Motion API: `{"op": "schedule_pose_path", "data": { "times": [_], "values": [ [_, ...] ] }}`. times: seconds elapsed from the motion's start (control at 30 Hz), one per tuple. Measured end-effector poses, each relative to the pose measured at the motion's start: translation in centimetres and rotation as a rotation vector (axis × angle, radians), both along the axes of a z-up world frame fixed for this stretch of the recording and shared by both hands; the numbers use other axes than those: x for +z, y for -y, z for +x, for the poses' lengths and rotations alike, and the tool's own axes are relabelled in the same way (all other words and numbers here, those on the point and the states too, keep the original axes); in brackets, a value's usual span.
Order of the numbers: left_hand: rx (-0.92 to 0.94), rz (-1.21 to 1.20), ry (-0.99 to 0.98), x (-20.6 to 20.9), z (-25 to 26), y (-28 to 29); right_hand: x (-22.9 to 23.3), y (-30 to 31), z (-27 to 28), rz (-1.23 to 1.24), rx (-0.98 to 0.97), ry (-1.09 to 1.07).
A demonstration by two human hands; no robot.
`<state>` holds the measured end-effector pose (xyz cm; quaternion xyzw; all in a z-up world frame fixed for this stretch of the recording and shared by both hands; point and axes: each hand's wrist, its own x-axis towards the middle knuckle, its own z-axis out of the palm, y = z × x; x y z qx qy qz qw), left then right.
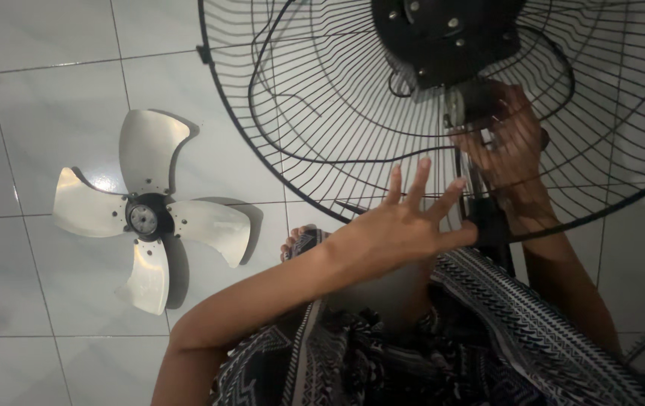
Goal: The person assembles a standing fan by hand. They attach the motor housing to the stand, secure the rear cage, and then mount the fan blades onto the motor shaft.
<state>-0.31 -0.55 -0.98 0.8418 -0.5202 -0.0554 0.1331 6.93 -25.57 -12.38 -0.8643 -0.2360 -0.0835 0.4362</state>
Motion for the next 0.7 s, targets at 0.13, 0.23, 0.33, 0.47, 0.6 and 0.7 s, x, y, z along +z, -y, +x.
{"op": "schedule_pose_path", "data": {
  "times": [0.13, 0.23, 0.33, 0.47, 0.6, 0.7],
  "values": [
    [-0.023, 0.085, 0.156, 0.3, 0.3, 0.3, 2.0, -0.5, -0.8, -0.389, 0.023, 0.322],
    [-0.04, 0.134, 0.199, 0.4, 0.2, 0.6, 1.2, -0.4, -1.5, -0.629, -0.035, 0.498],
    [-0.082, 0.198, 0.201, 0.6, 0.5, 0.9, -0.5, 0.5, -2.1, -0.751, -0.066, 0.594],
    [-0.044, 0.144, 0.161, 1.0, 0.4, 1.0, -3.3, 2.0, -2.5, -0.754, -0.084, 0.628],
    [-0.083, 0.193, 0.144, 1.3, 0.5, 0.6, -6.9, 3.3, -2.4, -0.434, -0.114, 0.296],
    [-0.078, 0.167, 0.138, 1.5, 0.5, 0.7, -8.7, 4.8, -3.1, -0.643, -0.144, 0.432]
  ]
}}
